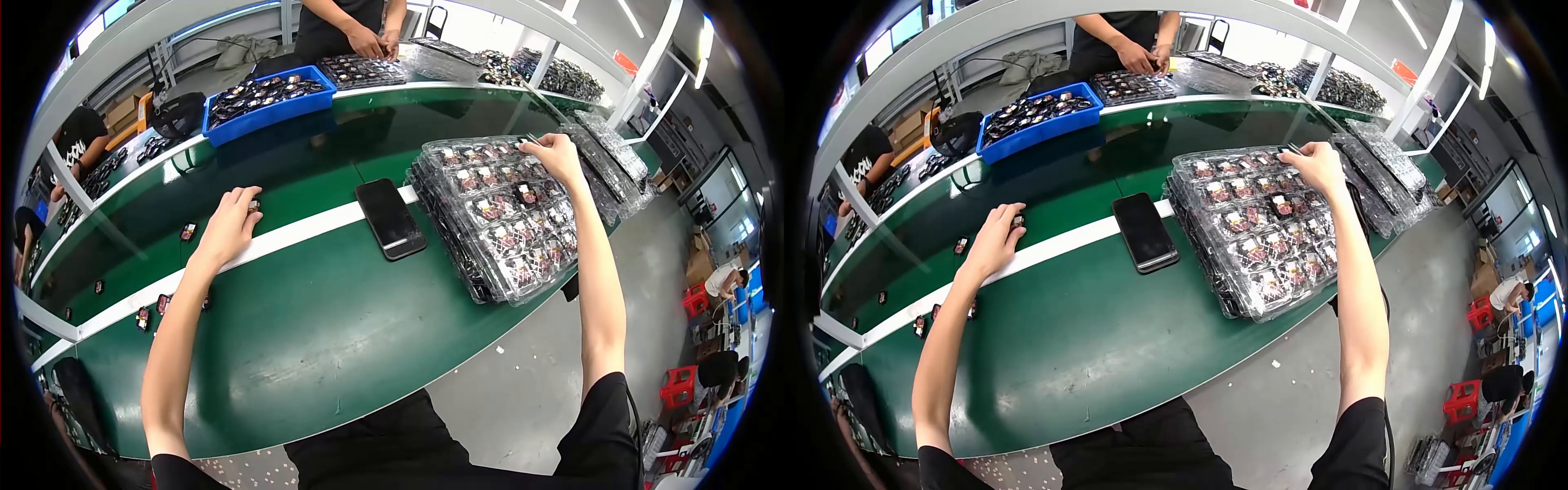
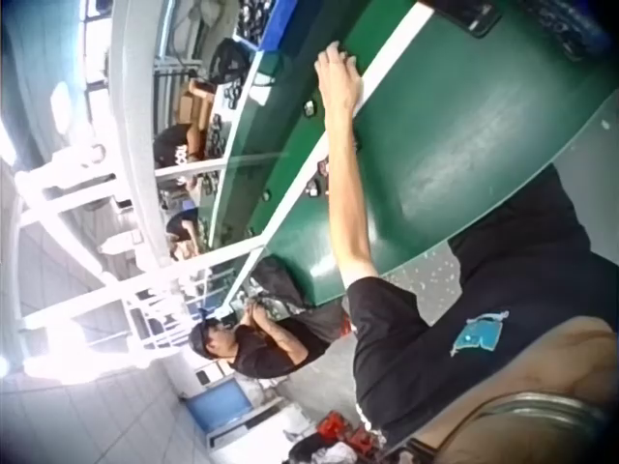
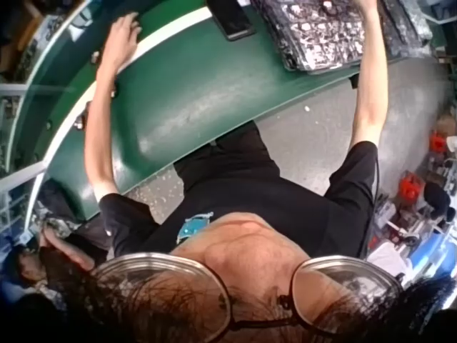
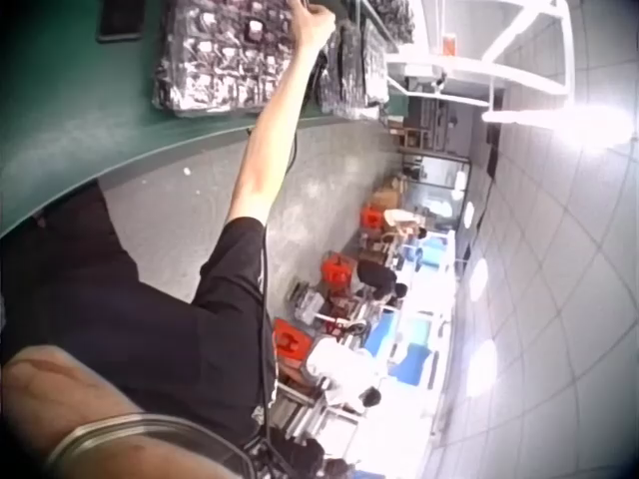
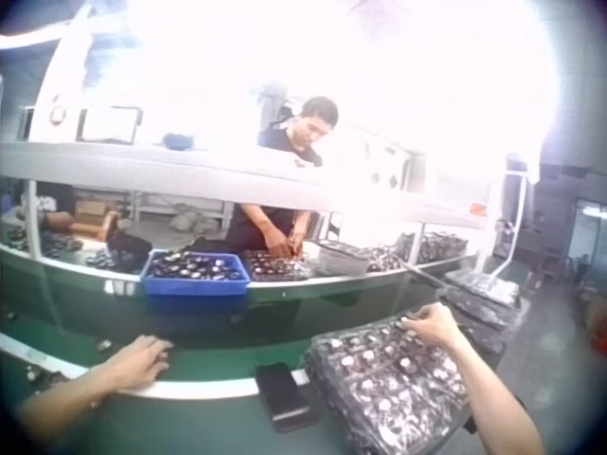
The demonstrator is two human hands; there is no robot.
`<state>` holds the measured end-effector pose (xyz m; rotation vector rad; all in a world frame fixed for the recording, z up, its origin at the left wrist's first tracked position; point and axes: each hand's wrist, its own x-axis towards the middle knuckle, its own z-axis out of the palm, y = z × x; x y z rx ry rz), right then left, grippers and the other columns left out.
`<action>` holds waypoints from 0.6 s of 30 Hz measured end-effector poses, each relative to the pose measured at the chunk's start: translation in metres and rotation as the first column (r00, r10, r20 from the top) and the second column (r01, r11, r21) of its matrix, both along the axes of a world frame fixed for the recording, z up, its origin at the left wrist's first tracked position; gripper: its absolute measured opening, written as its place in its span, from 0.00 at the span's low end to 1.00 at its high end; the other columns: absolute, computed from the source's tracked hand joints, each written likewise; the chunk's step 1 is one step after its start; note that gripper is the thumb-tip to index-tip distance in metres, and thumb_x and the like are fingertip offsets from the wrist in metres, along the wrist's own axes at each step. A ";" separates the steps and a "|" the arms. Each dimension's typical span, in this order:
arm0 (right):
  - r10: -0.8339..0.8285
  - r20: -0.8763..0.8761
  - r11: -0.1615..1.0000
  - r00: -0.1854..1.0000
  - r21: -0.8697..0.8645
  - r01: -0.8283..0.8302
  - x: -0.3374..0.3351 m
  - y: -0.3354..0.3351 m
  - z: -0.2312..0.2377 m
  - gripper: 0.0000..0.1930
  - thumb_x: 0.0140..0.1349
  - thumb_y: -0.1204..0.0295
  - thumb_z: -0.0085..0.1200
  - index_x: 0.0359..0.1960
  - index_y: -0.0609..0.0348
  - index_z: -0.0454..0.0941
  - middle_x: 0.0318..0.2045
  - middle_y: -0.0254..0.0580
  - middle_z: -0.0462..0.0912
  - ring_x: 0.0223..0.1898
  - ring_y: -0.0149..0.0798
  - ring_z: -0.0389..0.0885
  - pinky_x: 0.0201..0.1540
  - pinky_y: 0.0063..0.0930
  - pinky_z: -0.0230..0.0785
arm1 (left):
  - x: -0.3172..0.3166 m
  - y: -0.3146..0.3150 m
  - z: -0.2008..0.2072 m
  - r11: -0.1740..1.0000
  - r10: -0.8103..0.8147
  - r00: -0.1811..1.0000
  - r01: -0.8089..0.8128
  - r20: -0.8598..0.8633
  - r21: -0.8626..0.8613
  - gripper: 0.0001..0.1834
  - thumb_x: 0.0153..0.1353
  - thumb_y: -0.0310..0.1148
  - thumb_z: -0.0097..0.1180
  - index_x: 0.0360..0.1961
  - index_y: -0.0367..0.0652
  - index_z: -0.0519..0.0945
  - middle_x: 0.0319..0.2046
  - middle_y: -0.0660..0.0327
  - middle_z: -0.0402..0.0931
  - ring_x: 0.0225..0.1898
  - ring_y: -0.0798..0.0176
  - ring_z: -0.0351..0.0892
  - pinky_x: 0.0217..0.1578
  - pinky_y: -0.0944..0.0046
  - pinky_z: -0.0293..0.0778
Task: Assembling internal components of smartwatches using tweezers on an industrial production line.
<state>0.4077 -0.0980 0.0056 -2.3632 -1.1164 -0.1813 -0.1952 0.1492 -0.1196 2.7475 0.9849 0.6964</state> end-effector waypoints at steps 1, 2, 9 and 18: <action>0.003 -0.006 1.000 1.000 -0.002 -0.003 -0.002 0.001 -0.002 0.32 0.55 0.42 0.79 0.41 0.63 0.95 0.34 0.50 0.95 0.40 0.44 0.95 0.52 0.38 0.83 | 0.001 -0.018 0.006 0.999 -0.039 0.999 0.039 0.014 -0.034 0.25 0.76 0.29 0.63 0.71 0.40 0.76 0.59 0.48 0.79 0.63 0.42 0.79 0.65 0.46 0.78; 0.014 -0.011 1.000 1.000 0.025 -0.013 -0.009 0.002 -0.001 0.32 0.55 0.41 0.79 0.42 0.63 0.95 0.35 0.50 0.95 0.41 0.43 0.95 0.53 0.38 0.83 | -0.001 -0.041 0.015 0.995 -0.056 0.998 0.057 0.020 -0.086 0.25 0.76 0.30 0.63 0.71 0.40 0.76 0.58 0.48 0.79 0.61 0.42 0.80 0.63 0.47 0.78; 0.378 -0.199 0.911 0.904 0.256 -0.324 -0.126 -0.032 0.047 0.21 0.80 0.57 0.64 0.57 0.64 0.91 0.34 0.23 0.81 0.31 0.18 0.70 0.34 0.19 0.61 | -0.041 -0.166 0.031 0.897 -0.342 0.939 0.335 0.028 -0.288 0.34 0.65 0.21 0.70 0.74 0.40 0.77 0.55 0.51 0.83 0.54 0.46 0.84 0.58 0.50 0.81; 0.821 -0.436 0.555 0.369 0.459 -0.693 -0.352 -0.048 -0.029 0.10 0.75 0.82 0.66 0.54 0.69 0.92 0.32 0.40 0.89 0.28 0.28 0.88 0.29 0.19 0.73 | -0.061 -0.179 0.001 0.921 -0.223 0.960 0.264 0.167 -0.286 0.42 0.59 0.33 0.82 0.75 0.41 0.78 0.62 0.51 0.84 0.59 0.45 0.82 0.63 0.48 0.78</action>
